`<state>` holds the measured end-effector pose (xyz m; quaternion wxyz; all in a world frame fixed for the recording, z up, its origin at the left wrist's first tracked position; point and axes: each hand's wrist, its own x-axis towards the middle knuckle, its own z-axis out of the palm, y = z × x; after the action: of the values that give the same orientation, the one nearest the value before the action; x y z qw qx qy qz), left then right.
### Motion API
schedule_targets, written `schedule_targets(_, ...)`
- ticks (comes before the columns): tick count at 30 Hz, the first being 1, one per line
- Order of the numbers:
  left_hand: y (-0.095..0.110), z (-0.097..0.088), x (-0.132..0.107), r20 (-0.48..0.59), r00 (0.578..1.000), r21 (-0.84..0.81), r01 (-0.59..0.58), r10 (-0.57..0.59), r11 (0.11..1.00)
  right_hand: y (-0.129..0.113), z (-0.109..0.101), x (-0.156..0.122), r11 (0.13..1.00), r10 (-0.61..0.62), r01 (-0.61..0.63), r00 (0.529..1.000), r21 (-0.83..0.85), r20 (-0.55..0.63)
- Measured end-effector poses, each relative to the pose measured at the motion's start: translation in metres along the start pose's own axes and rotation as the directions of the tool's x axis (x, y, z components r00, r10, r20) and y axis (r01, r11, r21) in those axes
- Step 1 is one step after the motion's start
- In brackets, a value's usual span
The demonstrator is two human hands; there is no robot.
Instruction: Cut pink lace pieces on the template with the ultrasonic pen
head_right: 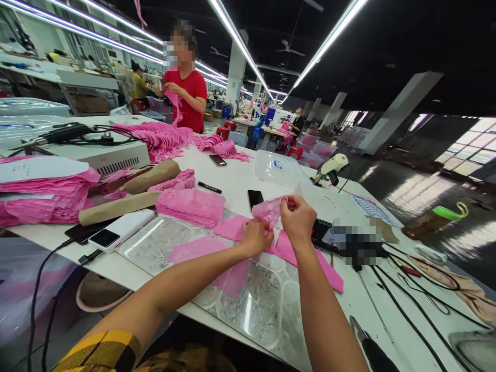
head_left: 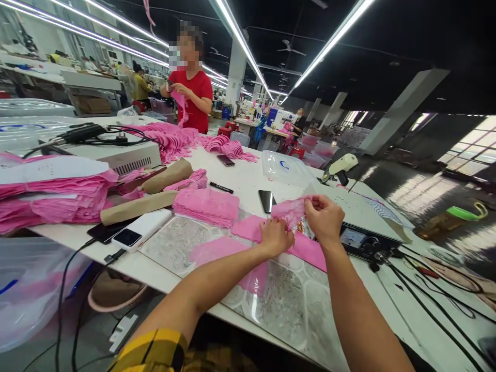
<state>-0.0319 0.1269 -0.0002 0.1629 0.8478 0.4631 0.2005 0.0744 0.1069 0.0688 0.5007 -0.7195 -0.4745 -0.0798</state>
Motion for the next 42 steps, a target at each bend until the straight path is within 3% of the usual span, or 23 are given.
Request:
schedule_targets(3,0.001,-0.004,-0.006,0.001,0.99,0.065,-0.139,0.14,0.988,0.035,-0.037,-0.006,0.991,0.115,-0.121,0.988,-0.051,-0.108)
schedule_targets(5,-0.001,-0.006,-0.018,0.032,0.96,0.108,-0.282,0.28,0.954,0.062,-0.06,-0.026,0.972,0.2,-0.215,0.968,-0.096,-0.151)
schedule_targets(8,-0.007,-0.004,-0.045,0.132,0.867,0.143,-0.497,0.481,0.856,0.096,-0.088,-0.074,0.934,0.307,-0.325,0.943,-0.151,-0.13)
schedule_targets(12,-0.016,0.006,-0.081,0.257,0.71,0.139,-0.699,0.656,0.702,0.118,-0.11,-0.142,0.882,0.411,-0.407,0.911,-0.235,-0.034)
schedule_targets(15,-0.026,0.008,-0.097,0.262,0.611,0.15,-0.79,0.747,0.594,0.124,-0.121,-0.174,0.854,0.461,-0.439,0.887,-0.28,0.015)
schedule_targets(21,-0.047,-0.003,-0.101,0.226,0.551,0.019,-0.827,0.803,0.562,0.139,-0.135,-0.195,0.814,0.481,-0.419,0.874,-0.402,0.065)
schedule_targets(23,-0.052,-0.006,-0.101,0.248,0.546,-0.003,-0.826,0.8,0.564,0.144,-0.139,-0.199,0.794,0.498,-0.418,0.864,-0.442,0.078)
schedule_targets(28,-0.052,-0.009,-0.1,0.239,0.598,0.002,-0.788,0.765,0.616,0.15,-0.148,-0.205,0.781,0.536,-0.424,0.832,-0.458,0.143)
schedule_targets(32,-0.048,-0.009,-0.101,0.264,0.553,-0.018,-0.816,0.79,0.577,0.147,-0.154,-0.202,0.75,0.589,-0.47,0.795,-0.465,0.147)
schedule_targets(34,-0.045,-0.011,-0.101,0.3,0.549,-0.017,-0.815,0.78,0.58,0.147,-0.155,-0.198,0.78,0.57,-0.479,0.81,-0.403,0.14)
schedule_targets(37,-0.035,-0.013,-0.089,0.39,0.588,0.009,-0.772,0.709,0.636,0.148,-0.152,-0.189,0.846,0.515,-0.478,0.848,-0.237,0.125)
schedule_targets(42,0.0,-0.008,-0.03,0.427,0.671,0.079,-0.696,0.606,0.714,0.149,-0.137,-0.159,0.866,0.482,-0.493,0.867,0.085,0.127)
